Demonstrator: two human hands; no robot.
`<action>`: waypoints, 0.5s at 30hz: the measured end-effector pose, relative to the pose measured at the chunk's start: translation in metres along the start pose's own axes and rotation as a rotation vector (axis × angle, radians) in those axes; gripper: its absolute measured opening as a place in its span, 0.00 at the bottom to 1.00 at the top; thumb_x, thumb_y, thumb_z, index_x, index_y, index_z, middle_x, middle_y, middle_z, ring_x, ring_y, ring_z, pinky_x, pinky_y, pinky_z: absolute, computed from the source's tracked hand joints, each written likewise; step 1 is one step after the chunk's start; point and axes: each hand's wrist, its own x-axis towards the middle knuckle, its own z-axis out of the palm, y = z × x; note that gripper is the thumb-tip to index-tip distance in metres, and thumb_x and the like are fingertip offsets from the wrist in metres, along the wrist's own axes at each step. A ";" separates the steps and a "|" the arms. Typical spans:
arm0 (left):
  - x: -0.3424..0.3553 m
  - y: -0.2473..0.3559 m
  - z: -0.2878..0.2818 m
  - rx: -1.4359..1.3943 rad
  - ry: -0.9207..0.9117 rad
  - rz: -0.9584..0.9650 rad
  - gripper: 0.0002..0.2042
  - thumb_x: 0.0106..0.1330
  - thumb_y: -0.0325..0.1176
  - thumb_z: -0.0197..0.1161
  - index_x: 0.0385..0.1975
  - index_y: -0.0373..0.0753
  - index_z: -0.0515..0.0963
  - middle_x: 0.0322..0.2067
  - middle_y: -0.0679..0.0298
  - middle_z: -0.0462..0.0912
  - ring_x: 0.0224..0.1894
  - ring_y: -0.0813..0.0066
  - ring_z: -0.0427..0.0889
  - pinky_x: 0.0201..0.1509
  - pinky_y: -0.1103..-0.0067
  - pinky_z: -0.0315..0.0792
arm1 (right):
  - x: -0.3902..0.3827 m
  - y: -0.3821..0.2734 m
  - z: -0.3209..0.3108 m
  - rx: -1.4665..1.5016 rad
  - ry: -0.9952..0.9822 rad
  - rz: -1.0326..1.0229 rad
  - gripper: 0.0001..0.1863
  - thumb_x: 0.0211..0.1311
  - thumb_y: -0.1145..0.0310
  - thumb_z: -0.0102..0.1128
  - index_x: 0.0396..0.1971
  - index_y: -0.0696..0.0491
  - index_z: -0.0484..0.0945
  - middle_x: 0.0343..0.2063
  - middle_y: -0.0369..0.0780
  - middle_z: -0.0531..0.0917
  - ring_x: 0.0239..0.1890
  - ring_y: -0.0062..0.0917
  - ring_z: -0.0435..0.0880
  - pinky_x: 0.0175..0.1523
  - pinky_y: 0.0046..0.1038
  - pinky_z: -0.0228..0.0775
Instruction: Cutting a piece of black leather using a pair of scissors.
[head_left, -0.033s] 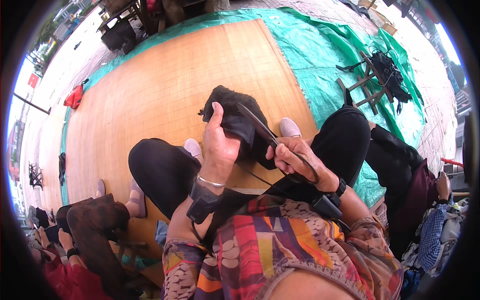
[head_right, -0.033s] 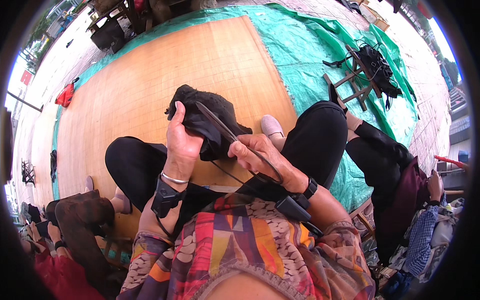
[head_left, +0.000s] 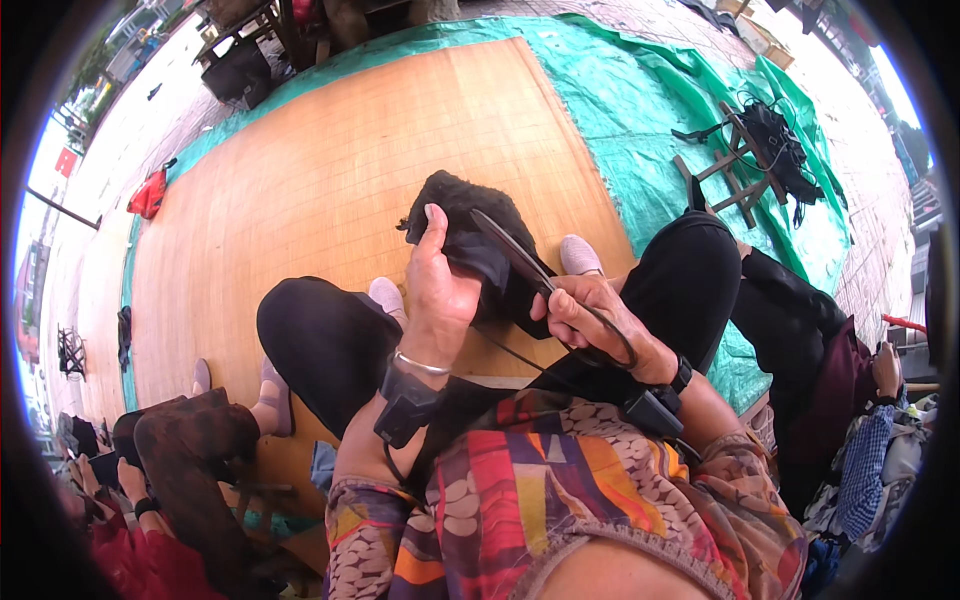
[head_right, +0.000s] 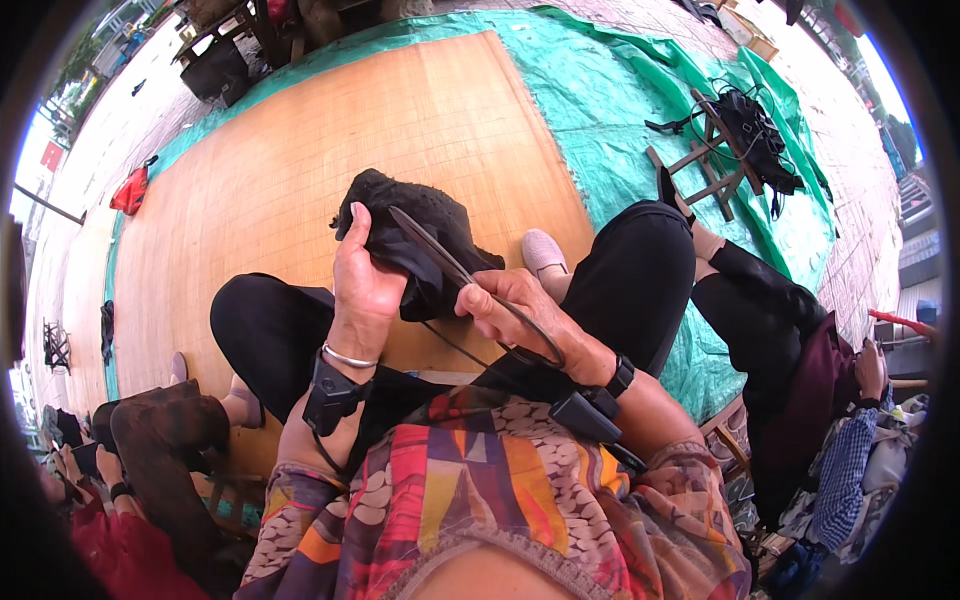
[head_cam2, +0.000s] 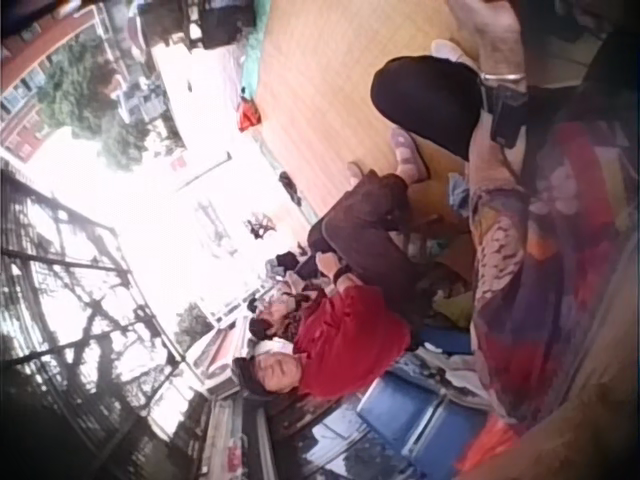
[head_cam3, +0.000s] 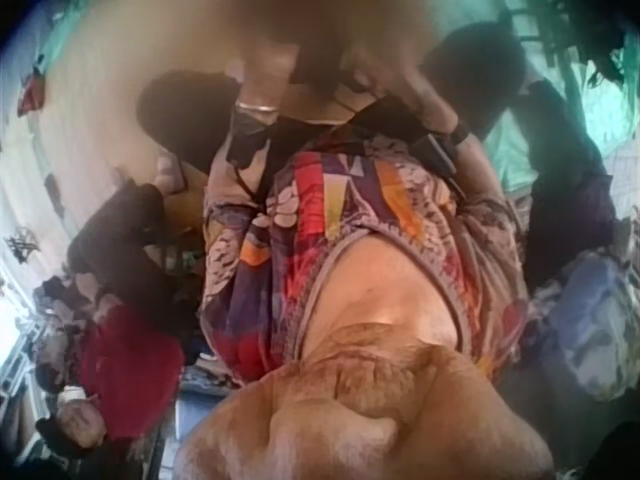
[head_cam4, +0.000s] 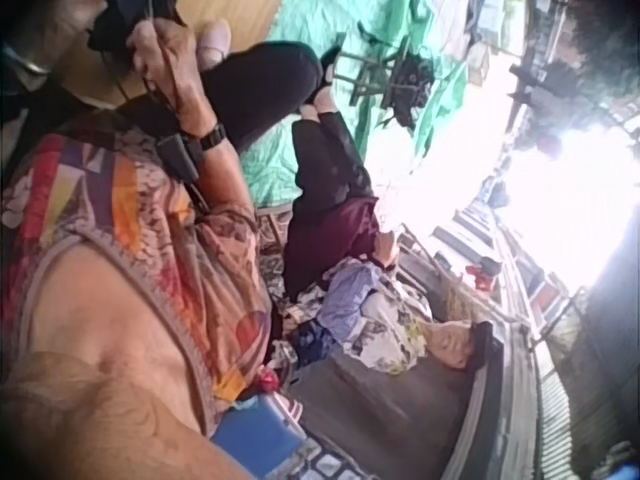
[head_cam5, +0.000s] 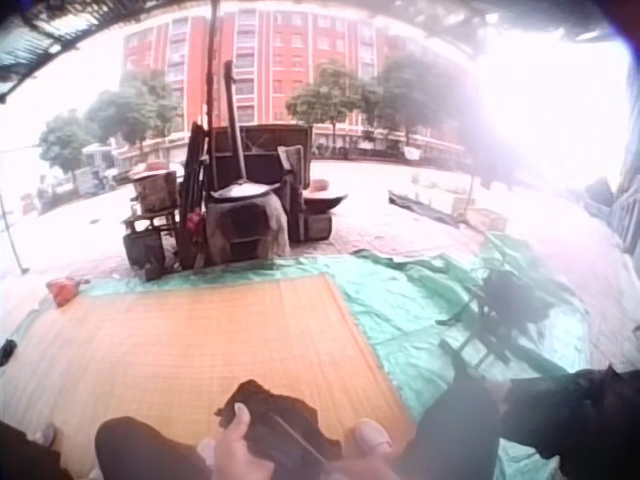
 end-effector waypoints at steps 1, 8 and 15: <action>0.000 -0.001 -0.001 0.011 -0.012 -0.011 0.14 0.67 0.40 0.53 0.44 0.37 0.74 0.43 0.60 0.79 0.47 0.64 0.76 0.56 0.67 0.68 | 0.001 0.002 0.001 0.002 0.004 0.001 0.27 0.63 0.43 0.45 0.28 0.56 0.74 0.14 0.29 0.67 0.16 0.10 0.64 0.21 0.15 0.54; 0.000 -0.002 -0.003 0.069 -0.022 0.041 0.13 0.66 0.39 0.55 0.44 0.36 0.74 0.43 0.61 0.79 0.48 0.65 0.76 0.56 0.68 0.68 | -0.002 -0.004 0.002 0.077 0.022 -0.034 0.26 0.63 0.44 0.45 0.29 0.56 0.74 0.14 0.28 0.66 0.17 0.09 0.62 0.21 0.14 0.52; -0.005 -0.003 0.001 0.089 -0.047 0.048 0.13 0.66 0.37 0.55 0.44 0.36 0.74 0.43 0.61 0.79 0.47 0.66 0.76 0.56 0.69 0.68 | 0.000 -0.001 0.001 0.063 0.026 0.028 0.27 0.64 0.44 0.45 0.29 0.56 0.73 0.14 0.28 0.66 0.17 0.08 0.61 0.20 0.14 0.51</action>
